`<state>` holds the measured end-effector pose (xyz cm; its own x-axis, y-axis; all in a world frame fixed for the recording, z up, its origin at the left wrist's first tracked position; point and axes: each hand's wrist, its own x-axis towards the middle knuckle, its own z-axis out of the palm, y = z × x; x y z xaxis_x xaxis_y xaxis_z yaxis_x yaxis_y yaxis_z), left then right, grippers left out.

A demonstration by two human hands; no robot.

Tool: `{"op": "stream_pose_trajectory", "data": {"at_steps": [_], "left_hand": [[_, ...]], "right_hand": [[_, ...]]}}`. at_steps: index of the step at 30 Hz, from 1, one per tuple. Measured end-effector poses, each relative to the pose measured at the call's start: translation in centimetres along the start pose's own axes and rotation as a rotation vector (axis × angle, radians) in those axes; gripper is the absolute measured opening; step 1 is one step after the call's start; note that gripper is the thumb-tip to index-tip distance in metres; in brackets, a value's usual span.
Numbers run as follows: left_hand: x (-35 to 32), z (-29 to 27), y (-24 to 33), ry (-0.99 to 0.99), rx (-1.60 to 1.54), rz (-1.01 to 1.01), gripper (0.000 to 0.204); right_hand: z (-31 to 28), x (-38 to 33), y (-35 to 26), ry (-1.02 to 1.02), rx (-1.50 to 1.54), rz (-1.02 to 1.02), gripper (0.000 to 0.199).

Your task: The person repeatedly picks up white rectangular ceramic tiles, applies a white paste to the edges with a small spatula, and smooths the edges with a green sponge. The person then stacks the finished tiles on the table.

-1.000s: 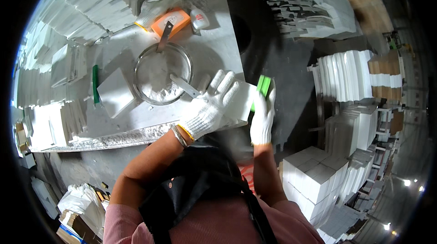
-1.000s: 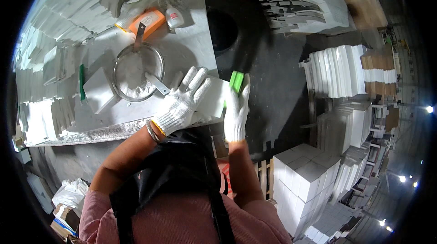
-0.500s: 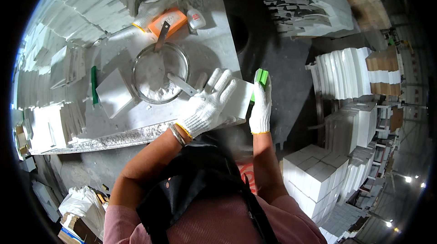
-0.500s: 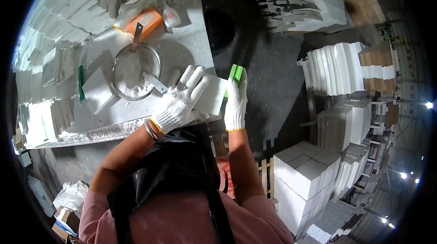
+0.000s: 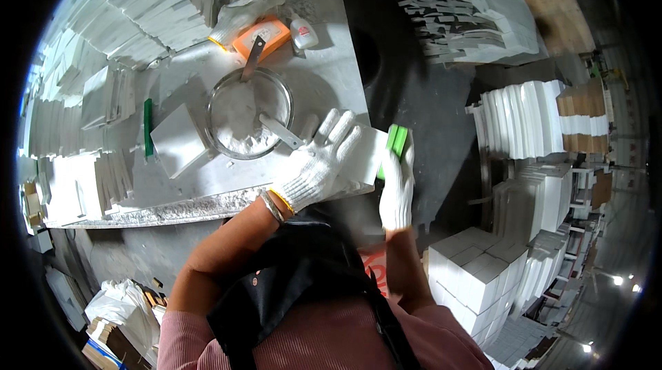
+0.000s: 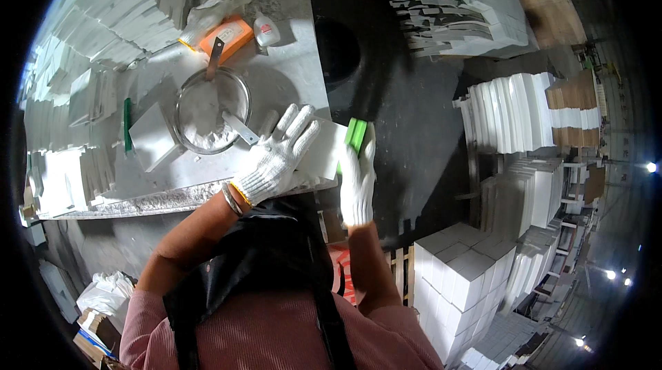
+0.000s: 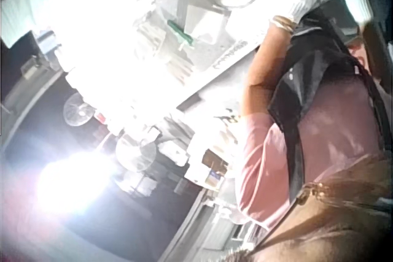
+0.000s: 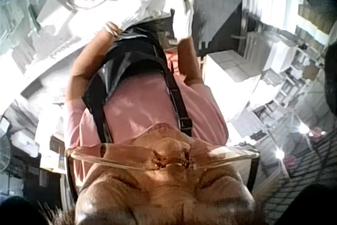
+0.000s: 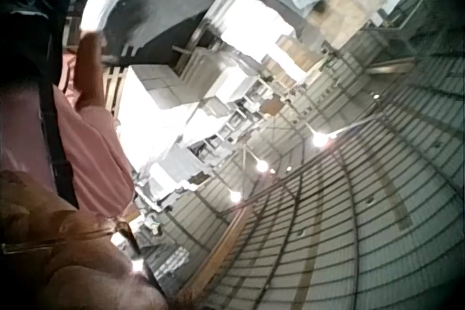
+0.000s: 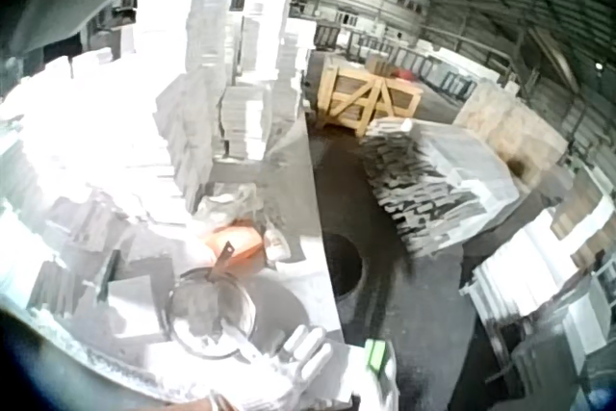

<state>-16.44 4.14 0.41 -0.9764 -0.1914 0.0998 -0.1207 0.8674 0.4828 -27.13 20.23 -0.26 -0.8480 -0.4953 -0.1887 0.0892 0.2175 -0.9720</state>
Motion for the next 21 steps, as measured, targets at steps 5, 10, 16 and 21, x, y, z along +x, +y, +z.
{"op": "stream_pose_trajectory", "data": {"at_steps": [5,10,16,21], "left_hand": [[-0.5,0.7,-0.2,0.050,-0.017,0.010,0.095],[-0.2,0.2,0.1,0.015,0.010,0.017,0.096],[-0.3,0.5,-0.1,0.054,0.030,0.021,0.095],[-0.3,0.7,-0.1,0.101,0.008,0.029,0.095]], "right_hand": [[0.9,-0.2,-0.7,0.019,-0.064,-0.037,0.070],[-0.5,3.6,3.9,-0.125,0.471,0.092,0.062],[0.4,-1.1,1.4,0.048,0.023,-0.048,0.069],[0.6,2.9,1.6,-0.025,0.097,-0.055,0.069]]}}
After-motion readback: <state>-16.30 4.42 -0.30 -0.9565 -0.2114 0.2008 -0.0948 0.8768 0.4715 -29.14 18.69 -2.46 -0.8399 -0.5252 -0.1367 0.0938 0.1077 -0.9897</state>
